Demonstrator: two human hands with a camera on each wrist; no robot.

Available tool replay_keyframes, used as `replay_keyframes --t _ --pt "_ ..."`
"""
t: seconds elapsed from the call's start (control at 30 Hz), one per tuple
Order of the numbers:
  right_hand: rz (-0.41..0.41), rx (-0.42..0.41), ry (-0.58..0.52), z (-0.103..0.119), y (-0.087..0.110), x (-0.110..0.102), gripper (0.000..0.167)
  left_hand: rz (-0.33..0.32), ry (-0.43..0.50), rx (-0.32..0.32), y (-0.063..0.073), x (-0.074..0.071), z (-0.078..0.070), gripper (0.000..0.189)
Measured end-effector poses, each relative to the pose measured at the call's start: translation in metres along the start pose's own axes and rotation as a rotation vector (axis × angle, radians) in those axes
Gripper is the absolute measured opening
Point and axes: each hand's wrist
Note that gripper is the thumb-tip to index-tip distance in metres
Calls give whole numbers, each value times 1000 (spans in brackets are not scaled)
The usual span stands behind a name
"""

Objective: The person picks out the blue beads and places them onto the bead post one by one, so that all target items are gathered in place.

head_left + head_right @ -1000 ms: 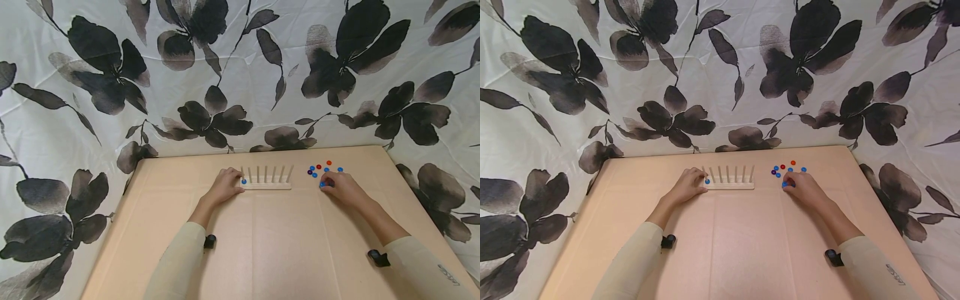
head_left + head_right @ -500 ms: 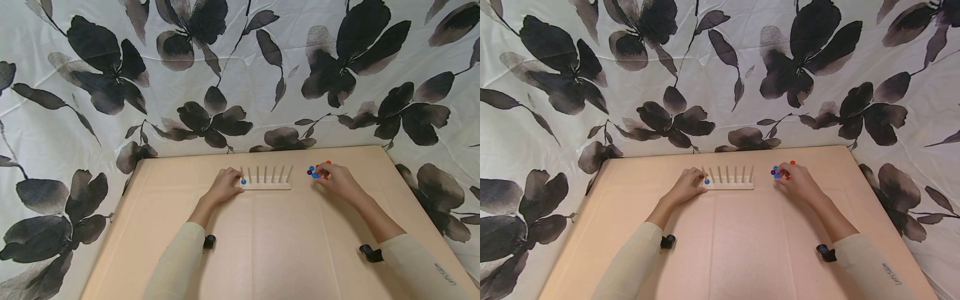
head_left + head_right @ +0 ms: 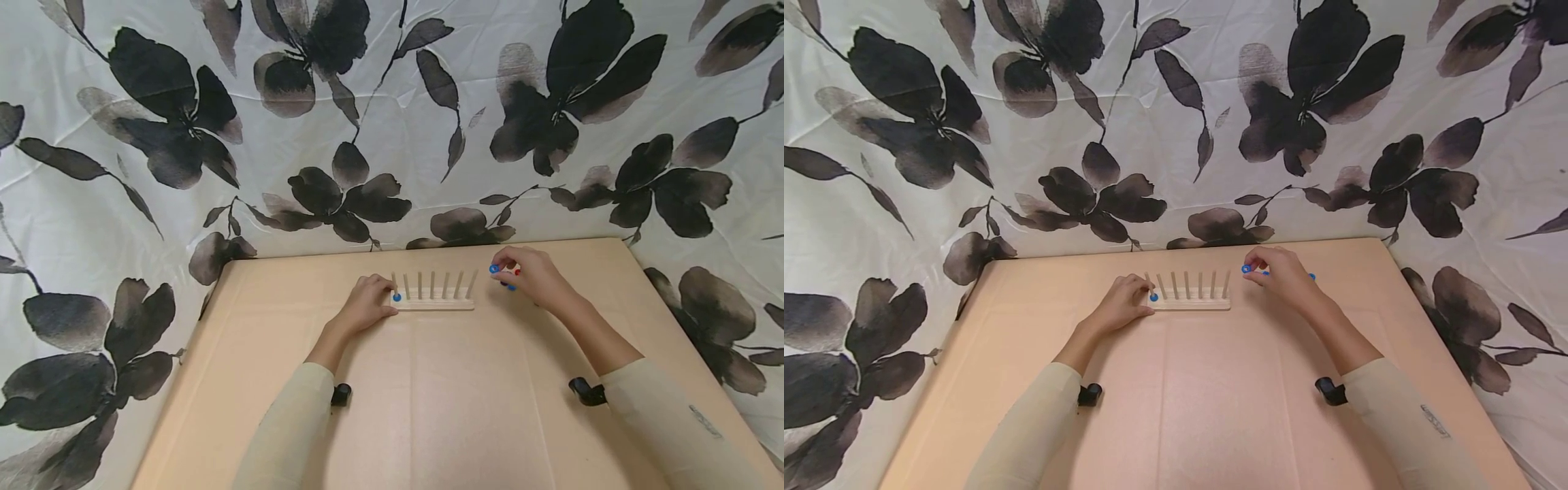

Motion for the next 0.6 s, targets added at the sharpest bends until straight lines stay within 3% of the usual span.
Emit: replay_keyframes --t 0.33,0.6 --pt "-38 -98 -67 31 -21 4 16 -6 7 5 0 0 0 53" --pt "30 -111 -78 58 -41 11 17 15 -10 -19 3 0 0 54"
Point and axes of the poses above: each hand's wrist, its own y-axis away from the middle knuckle, its own x-axis out of the palm, z = x × y, and after that the axes turned 15 degrees about z, right-handed
